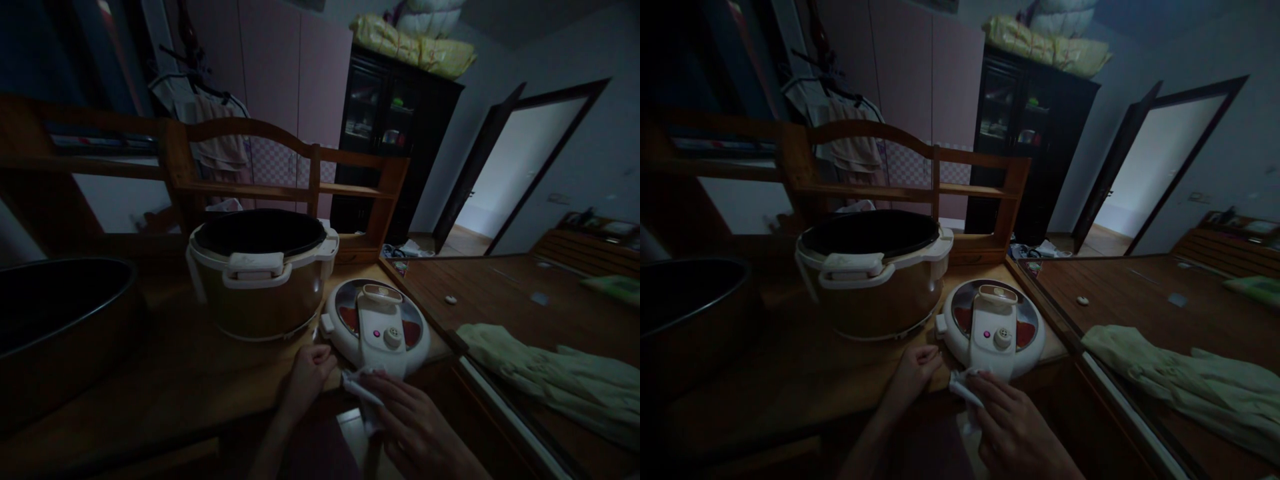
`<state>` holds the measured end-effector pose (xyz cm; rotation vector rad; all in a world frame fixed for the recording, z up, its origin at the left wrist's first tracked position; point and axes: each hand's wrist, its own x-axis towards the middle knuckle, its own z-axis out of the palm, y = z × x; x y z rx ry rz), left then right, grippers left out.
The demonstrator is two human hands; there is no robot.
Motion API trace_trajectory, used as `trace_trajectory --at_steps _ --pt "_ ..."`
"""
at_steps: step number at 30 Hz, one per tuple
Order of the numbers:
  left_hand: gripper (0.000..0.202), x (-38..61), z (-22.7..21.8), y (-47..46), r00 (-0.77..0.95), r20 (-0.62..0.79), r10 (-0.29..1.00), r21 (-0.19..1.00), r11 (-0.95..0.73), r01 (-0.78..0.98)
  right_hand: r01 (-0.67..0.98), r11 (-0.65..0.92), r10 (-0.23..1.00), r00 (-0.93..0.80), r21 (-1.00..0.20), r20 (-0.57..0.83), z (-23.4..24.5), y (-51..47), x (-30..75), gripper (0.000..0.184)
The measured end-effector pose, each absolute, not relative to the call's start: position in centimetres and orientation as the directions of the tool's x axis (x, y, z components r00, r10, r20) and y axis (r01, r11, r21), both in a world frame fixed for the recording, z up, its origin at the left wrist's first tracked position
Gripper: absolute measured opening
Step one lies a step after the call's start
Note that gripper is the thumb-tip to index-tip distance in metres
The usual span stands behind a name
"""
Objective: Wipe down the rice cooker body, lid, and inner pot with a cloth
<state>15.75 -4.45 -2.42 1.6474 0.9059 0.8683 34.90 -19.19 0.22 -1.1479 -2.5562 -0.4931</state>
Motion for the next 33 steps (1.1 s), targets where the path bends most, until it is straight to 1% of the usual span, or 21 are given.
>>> trace_trajectory --at_steps 3,5,6,10,12,21,25,27,31,33 --pt "0.03 15.7 -2.5 -4.4 0.454 0.114 0.883 0.97 -0.198 0.142 0.807 0.567 0.64 -0.557 0.165 0.529 -0.5 -18.6 35.5 0.06" --pt "0.03 15.7 -2.5 -4.3 0.455 0.112 0.883 0.97 -0.196 0.141 0.83 0.536 0.63 -0.516 0.156 0.581 -0.6 -17.7 35.3 0.059" --pt "0.03 15.7 -2.5 -4.3 0.456 0.111 0.883 0.97 -0.195 0.142 0.838 0.523 0.638 -0.507 0.158 0.579 -0.5 -17.2 35.0 0.059" --pt "0.031 15.7 -2.5 -4.4 0.452 0.121 0.884 0.968 -0.206 0.145 0.873 0.454 0.725 -0.477 0.177 0.497 0.6 -15.6 33.2 0.06" --pt "0.03 15.7 -2.6 -4.4 0.45 0.126 0.884 0.967 -0.212 0.144 0.881 0.437 0.735 -0.466 0.182 0.493 1.2 -15.3 32.5 0.059" --pt "0.03 15.7 -2.5 -4.4 0.431 0.138 0.892 0.962 -0.223 0.155 0.859 0.46 0.713 -0.508 0.224 0.484 1.3 -15.9 32.4 0.048" --pt "0.029 15.8 -2.7 -4.3 0.428 0.135 0.894 0.964 -0.218 0.151 0.842 0.483 0.692 -0.535 0.241 0.484 1.4 -16.0 32.6 0.047" --pt "0.028 15.8 -3.0 -4.3 0.429 0.134 0.893 0.967 -0.214 0.142 0.835 0.496 0.685 -0.546 0.24 0.482 1.6 -16.1 32.5 0.047" --pt "0.028 15.8 -3.2 -4.2 0.423 0.137 0.896 0.969 -0.21 0.131 0.805 0.55 0.655 -0.582 0.224 0.482 1.6 -16.5 32.2 0.038" --pt "0.029 15.8 -3.2 -4.2 0.411 0.142 0.9 0.968 -0.213 0.131 0.8 0.562 0.663 -0.588 0.212 0.464 1.4 -16.8 32.0 0.036"
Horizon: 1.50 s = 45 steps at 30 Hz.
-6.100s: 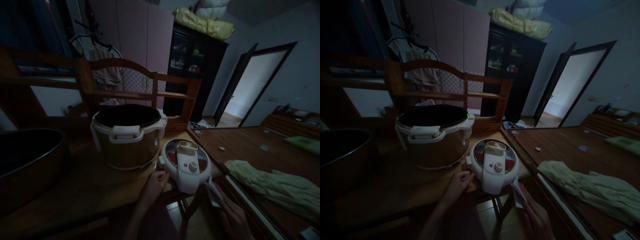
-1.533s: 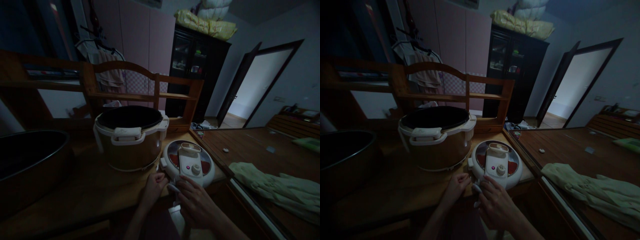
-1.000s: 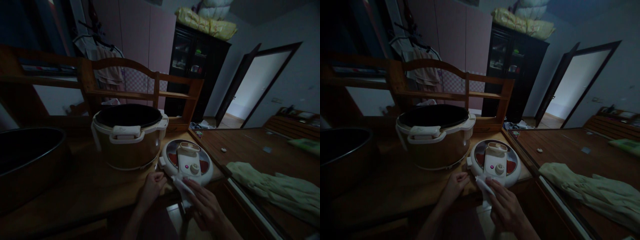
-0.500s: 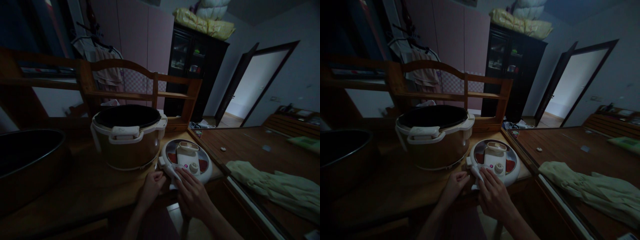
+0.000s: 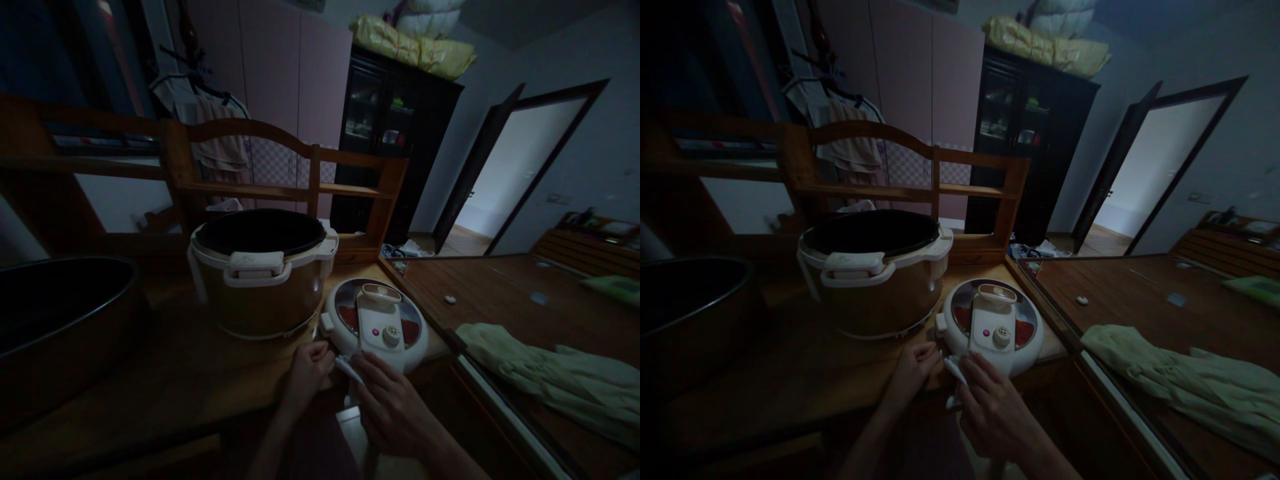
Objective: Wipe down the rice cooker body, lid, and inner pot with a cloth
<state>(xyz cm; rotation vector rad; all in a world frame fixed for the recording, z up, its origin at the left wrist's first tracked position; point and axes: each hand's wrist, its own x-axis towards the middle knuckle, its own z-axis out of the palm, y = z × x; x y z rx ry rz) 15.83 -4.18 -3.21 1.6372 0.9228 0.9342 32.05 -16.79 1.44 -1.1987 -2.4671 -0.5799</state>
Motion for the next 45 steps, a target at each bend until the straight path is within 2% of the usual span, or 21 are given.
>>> trace_trajectory --at_steps 5,10,18,21,24,26,27,29,31,33,34,36,40,45 --pt "0.029 15.9 -3.0 -4.1 0.415 0.141 0.899 0.968 -0.213 0.134 0.779 0.603 0.646 -0.604 0.173 0.468 1.0 -17.5 32.2 0.033" --pt "0.03 15.8 -2.9 -4.1 0.425 0.14 0.895 0.966 -0.216 0.138 0.757 0.628 0.663 -0.642 0.18 0.385 0.5 -18.4 33.4 0.05" --pt "0.032 15.7 -2.5 -4.3 0.438 0.121 0.891 0.97 -0.199 0.138 0.769 0.603 0.705 -0.638 0.21 0.31 -2.4 -21.4 36.4 0.063" --pt "0.031 15.7 -2.4 -4.3 0.44 0.121 0.89 0.97 -0.201 0.139 0.799 0.561 0.711 -0.599 0.217 0.368 -4.0 -23.1 38.3 0.061" --pt "0.031 15.7 -2.5 -4.2 0.444 0.127 0.887 0.969 -0.207 0.137 0.849 0.5 0.721 -0.518 0.172 0.461 -6.3 -24.8 41.3 0.06" --pt "0.031 15.7 -2.7 -4.2 0.446 0.132 0.885 0.967 -0.213 0.136 0.897 0.434 0.738 -0.406 0.082 0.539 -8.2 -25.9 43.5 0.056" --pt "0.031 15.7 -2.7 -4.1 0.447 0.135 0.884 0.967 -0.216 0.136 0.937 0.349 0.773 -0.288 0.0 0.565 -9.1 -26.4 44.5 0.052" --pt "0.031 15.7 -2.8 -4.1 0.45 0.137 0.883 0.966 -0.219 0.137 0.962 0.069 0.793 0.108 -0.264 0.6 -10.3 -27.2 45.8 0.038" --pt "0.031 15.7 -2.7 -4.1 0.45 0.135 0.883 0.965 -0.22 0.142 0.818 -0.194 0.665 0.515 -0.541 0.541 -10.3 -27.6 46.0 0.039" --pt "0.031 15.7 -2.6 -4.1 0.445 0.133 0.886 0.965 -0.218 0.147 0.653 -0.268 0.526 0.716 -0.709 0.46 -9.1 -27.5 44.9 0.047" --pt "0.031 15.7 -2.6 -4.1 0.443 0.131 0.887 0.965 -0.216 0.148 0.627 -0.237 0.508 0.731 -0.742 0.455 -8.3 -27.2 44.1 0.049" --pt "0.03 15.7 -2.5 -4.1 0.441 0.127 0.888 0.966 -0.212 0.149 0.651 -0.116 0.588 0.653 -0.75 0.477 -6.6 -26.2 42.1 0.05" --pt "0.03 15.7 -2.6 -4.1 0.445 0.123 0.887 0.967 -0.208 0.146 0.774 0.068 0.713 0.404 -0.63 0.574 -5.3 -23.7 38.9 0.049" --pt "0.031 15.8 -2.6 -4.1 0.443 0.127 0.888 0.967 -0.209 0.143 0.845 0.148 0.688 0.285 -0.513 0.668 -7.3 -21.2 36.9 0.049"
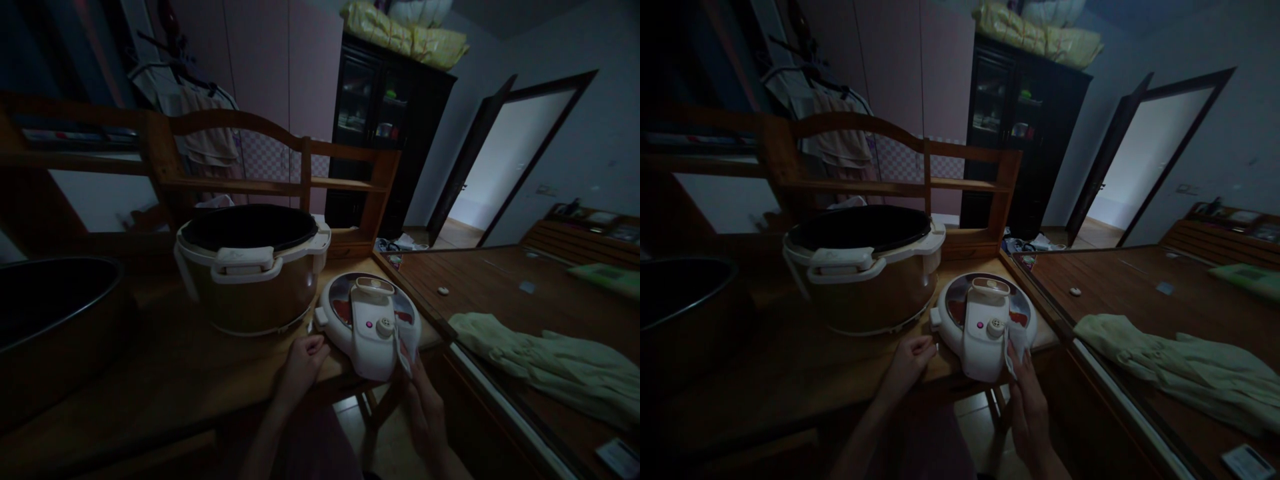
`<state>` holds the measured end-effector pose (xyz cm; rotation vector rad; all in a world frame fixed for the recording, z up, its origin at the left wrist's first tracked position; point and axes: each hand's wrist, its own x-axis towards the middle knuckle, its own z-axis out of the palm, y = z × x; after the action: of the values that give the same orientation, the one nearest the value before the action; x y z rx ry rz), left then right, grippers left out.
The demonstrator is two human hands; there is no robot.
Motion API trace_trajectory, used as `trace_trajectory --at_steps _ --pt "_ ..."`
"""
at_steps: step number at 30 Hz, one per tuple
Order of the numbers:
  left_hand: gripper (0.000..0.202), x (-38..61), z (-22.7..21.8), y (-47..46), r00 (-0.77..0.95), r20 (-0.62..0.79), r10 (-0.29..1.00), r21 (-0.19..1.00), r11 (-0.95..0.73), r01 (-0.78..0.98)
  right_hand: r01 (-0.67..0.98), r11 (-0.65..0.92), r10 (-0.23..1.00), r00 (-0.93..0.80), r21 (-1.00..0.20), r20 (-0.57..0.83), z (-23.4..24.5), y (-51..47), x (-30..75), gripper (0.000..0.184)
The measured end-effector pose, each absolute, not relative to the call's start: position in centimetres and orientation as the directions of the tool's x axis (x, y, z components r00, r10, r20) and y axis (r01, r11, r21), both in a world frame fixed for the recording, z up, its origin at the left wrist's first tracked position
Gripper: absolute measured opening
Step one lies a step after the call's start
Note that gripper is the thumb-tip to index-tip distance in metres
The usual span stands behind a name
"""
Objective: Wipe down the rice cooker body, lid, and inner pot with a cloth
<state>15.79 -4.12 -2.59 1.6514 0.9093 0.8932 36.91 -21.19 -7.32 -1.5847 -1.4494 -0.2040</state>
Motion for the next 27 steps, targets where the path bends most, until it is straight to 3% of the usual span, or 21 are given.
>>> trace_trajectory --at_steps 4,16,27 --pt "0.032 15.8 -2.5 -4.1 0.444 0.128 0.887 0.967 -0.211 0.143 0.844 0.185 0.619 0.298 -0.503 0.727 -9.4 -20.9 36.2 0.052" --pt "0.032 15.7 -2.6 -4.2 0.45 0.131 0.883 0.97 -0.209 0.128 0.879 0.195 0.576 0.257 -0.435 0.776 -11.3 -22.0 33.9 0.053" --pt "0.032 15.7 -2.2 -4.1 0.442 0.137 0.887 0.971 -0.208 0.116 0.91 0.237 0.68 0.094 -0.34 0.727 -12.1 -24.2 33.8 0.056"
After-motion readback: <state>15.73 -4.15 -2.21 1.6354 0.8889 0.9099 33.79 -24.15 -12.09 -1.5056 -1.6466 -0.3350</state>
